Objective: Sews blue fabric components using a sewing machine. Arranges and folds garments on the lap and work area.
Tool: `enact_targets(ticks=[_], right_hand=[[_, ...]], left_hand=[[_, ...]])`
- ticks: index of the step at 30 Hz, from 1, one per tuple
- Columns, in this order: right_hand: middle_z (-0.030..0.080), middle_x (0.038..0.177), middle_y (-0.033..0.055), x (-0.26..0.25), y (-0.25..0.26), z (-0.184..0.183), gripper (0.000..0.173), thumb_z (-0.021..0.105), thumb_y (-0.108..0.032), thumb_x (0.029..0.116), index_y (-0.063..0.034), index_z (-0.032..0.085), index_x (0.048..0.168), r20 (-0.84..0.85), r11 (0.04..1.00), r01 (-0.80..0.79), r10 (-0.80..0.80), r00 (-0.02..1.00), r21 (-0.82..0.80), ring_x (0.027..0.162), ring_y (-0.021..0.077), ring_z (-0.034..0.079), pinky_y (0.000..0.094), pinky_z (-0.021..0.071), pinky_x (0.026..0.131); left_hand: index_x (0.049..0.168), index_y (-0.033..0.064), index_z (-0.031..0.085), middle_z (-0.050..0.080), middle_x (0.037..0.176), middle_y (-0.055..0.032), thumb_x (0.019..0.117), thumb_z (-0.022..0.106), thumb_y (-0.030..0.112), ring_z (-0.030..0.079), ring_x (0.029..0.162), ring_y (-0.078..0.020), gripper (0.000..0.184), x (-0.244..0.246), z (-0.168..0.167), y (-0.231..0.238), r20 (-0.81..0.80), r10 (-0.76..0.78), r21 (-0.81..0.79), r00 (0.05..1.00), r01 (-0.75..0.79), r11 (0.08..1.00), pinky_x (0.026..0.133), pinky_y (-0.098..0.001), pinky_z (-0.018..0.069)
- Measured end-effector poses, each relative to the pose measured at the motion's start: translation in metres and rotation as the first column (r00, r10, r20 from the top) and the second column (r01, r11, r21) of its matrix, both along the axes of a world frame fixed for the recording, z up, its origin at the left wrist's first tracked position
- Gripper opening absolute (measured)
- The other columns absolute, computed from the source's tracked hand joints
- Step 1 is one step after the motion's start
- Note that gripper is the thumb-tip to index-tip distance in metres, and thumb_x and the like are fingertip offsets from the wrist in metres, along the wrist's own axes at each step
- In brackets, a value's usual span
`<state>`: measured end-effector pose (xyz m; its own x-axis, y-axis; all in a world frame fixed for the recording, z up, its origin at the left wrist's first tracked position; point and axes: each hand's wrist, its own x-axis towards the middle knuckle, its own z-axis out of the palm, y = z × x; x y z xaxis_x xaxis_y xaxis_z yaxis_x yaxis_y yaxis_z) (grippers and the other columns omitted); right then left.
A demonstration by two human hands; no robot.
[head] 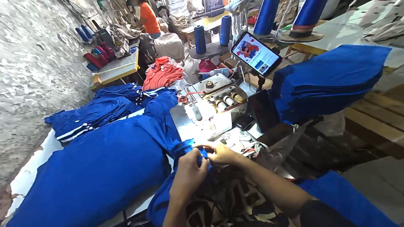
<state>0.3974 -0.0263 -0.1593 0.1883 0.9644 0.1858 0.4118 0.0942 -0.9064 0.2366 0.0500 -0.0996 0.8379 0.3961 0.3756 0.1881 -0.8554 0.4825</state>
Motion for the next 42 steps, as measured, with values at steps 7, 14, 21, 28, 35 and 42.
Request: enact_targets(ticks=[7, 14, 21, 28, 35, 42], right_hand=[[0.072, 0.094, 0.0279, 0.033, -0.01, -0.003, 0.02, 0.059, 0.001, 0.0845, 0.0112, 0.073, 0.095, 0.255, 0.859, 0.472, -0.51, 0.821, 0.2, 0.091, 0.0406, 0.071, 0.0551, 0.0538, 0.083], [0.069, 0.116, 0.0214, 0.04, -0.037, 0.005, 0.031, 0.066, -0.028, 0.0842, -0.0018, 0.067, 0.067, 0.348, 0.875, -0.087, -0.097, 0.933, 0.477, 0.118, 0.0336, 0.061, 0.0502, 0.0465, 0.098], [0.062, 0.076, -0.0056, -0.009, -0.05, 0.037, 0.04, 0.051, -0.03, 0.108, -0.002, 0.061, 0.082, -0.006, 0.726, -0.436, 0.518, 0.855, 0.532, 0.08, -0.0089, 0.058, 0.0123, 0.0483, 0.08], [0.068, 0.088, -0.0046, -0.025, -0.014, -0.026, 0.023, 0.044, -0.013, 0.1075, -0.0039, 0.065, 0.106, -0.634, 0.994, 0.073, -0.005, 0.773, 0.082, 0.084, 0.001, 0.065, 0.0246, 0.0561, 0.082], [0.066, 0.075, -0.0074, -0.015, -0.024, -0.034, 0.026, 0.048, -0.005, 0.1008, -0.0114, 0.064, 0.082, -0.781, 0.964, 0.267, -0.181, 0.597, -0.019, 0.071, 0.0005, 0.061, 0.0216, 0.0527, 0.071], [0.059, 0.067, -0.0122, -0.011, -0.022, -0.036, 0.029, 0.055, -0.007, 0.097, -0.0152, 0.063, 0.07, -0.651, 0.939, 0.341, -0.228, 0.724, 0.051, 0.065, -0.0034, 0.054, 0.0192, 0.0468, 0.066]], left_hand=[[0.093, -0.0062, 0.072, 0.073, 0.082, -0.0147, 0.093, 0.067, 0.007, 0.071, 0.074, -0.0167, 0.014, 0.04, -0.03, 0.002, 0.227, -0.081, -0.1, 0.971, 0.105, 0.989, 0.073, -0.0291, 0.0579], [0.098, -0.0036, 0.072, 0.072, 0.088, -0.0113, 0.0899, 0.074, 0.023, 0.069, 0.082, -0.0128, 0.028, -0.005, 0.016, 0.032, 0.043, -0.28, -0.143, 0.959, 0.283, 0.948, 0.078, -0.0308, 0.0572], [0.095, 0.0266, 0.069, 0.066, 0.094, 0.0166, 0.1009, 0.061, 0.044, 0.062, 0.091, 0.0061, 0.02, -0.026, 0.098, 0.114, 0.195, -0.512, -0.236, 0.836, 0.547, 0.803, 0.08, -0.0154, 0.0522], [0.104, -0.0066, 0.069, 0.068, 0.094, -0.0223, 0.1009, 0.064, 0.016, 0.066, 0.089, -0.0335, 0.023, 0.06, 0.039, 0.144, -0.259, 0.073, -0.189, 0.963, -0.125, 0.974, 0.085, -0.0557, 0.0521], [0.107, -0.0082, 0.071, 0.069, 0.108, -0.0292, 0.0947, 0.07, 0.011, 0.066, 0.107, -0.0444, 0.023, 0.11, 0.023, 0.122, -0.391, 0.266, -0.056, 0.881, -0.311, 0.949, 0.096, -0.0617, 0.0485], [0.114, -0.0024, 0.07, 0.07, 0.109, -0.0271, 0.0917, 0.073, 0.014, 0.067, 0.106, -0.0442, 0.028, 0.122, 0.012, 0.114, -0.294, 0.401, -0.047, 0.867, -0.432, 0.9, 0.093, -0.0632, 0.0504]])
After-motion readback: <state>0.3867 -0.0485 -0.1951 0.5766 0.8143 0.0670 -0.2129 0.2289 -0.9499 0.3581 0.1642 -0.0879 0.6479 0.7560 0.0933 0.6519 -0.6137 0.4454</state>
